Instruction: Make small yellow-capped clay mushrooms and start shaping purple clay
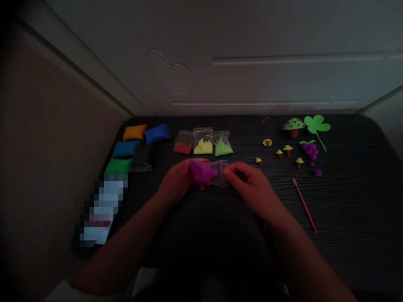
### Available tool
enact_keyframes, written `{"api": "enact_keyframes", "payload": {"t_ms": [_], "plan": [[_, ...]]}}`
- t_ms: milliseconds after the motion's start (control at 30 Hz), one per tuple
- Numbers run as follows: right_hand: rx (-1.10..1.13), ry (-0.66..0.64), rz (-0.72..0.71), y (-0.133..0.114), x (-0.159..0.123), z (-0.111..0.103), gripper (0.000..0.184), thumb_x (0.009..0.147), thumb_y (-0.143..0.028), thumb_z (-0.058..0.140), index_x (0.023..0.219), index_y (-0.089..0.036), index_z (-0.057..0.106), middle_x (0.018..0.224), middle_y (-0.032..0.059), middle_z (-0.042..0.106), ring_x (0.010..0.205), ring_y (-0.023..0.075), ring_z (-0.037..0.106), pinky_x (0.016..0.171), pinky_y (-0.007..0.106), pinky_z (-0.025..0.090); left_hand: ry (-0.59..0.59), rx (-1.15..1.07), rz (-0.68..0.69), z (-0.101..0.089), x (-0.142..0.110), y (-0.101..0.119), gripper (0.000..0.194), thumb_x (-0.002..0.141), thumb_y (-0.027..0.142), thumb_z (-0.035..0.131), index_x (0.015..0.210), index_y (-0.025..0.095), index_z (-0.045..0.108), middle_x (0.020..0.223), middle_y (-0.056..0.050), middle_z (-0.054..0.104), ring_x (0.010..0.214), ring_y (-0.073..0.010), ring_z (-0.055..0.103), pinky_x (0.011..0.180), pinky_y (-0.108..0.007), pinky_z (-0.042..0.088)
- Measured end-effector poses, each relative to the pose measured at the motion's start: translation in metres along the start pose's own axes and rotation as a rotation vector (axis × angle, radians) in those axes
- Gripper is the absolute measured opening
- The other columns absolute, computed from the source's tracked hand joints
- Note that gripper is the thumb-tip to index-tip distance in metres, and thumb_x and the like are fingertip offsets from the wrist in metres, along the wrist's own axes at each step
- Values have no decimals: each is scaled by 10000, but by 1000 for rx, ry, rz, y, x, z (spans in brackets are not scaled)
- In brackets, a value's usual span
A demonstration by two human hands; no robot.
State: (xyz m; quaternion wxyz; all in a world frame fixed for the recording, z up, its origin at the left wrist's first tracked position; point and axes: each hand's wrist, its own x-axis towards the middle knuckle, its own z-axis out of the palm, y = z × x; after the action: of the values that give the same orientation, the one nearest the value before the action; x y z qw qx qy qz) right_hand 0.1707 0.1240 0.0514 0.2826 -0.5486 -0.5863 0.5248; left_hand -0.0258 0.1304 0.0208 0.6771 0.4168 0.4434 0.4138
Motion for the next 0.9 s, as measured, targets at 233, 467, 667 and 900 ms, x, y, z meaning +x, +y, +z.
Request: {"api": "enact_keyframes", "payload": {"t_ms": [233, 467, 667, 900], "plan": [[-24, -16, -44, 2, 1, 4, 173, 831, -369, 528, 778, -224, 605, 731, -29, 587, 681, 107, 523, 613, 231, 385, 38, 167, -45, 2, -2, 6, 209, 679, 313, 685, 816, 159, 648, 707, 12, 640, 548, -79, 538, 528, -212, 450], [-18, 52, -23, 4, 0, 2, 182, 827, -395, 533, 808, -235, 618, 751, -29, 606, 686, 108, 527, 614, 229, 391, -79, 53, -62, 3, -1, 4, 337, 720, 365, 634, 995, 178, 582, 770, 0, 644, 536, -91, 559, 483, -224, 455], [47, 90, -54, 5, 1, 1, 166, 829, -374, 536, 810, -228, 612, 750, -27, 596, 697, 110, 527, 632, 230, 392, -157, 245, -144, 2, -2, 5, 248, 742, 387, 610, 768, 140, 610, 586, 21, 593, 460, -55, 491, 438, -178, 371], [156, 67, -5, 5, 2, 6, 169, 806, -374, 562, 878, -225, 597, 797, -12, 623, 729, 123, 568, 654, 246, 434, -85, 282, -142, 2, -4, 8, 233, 733, 379, 620, 713, 150, 577, 547, 46, 580, 421, -45, 463, 408, -168, 335]]}}
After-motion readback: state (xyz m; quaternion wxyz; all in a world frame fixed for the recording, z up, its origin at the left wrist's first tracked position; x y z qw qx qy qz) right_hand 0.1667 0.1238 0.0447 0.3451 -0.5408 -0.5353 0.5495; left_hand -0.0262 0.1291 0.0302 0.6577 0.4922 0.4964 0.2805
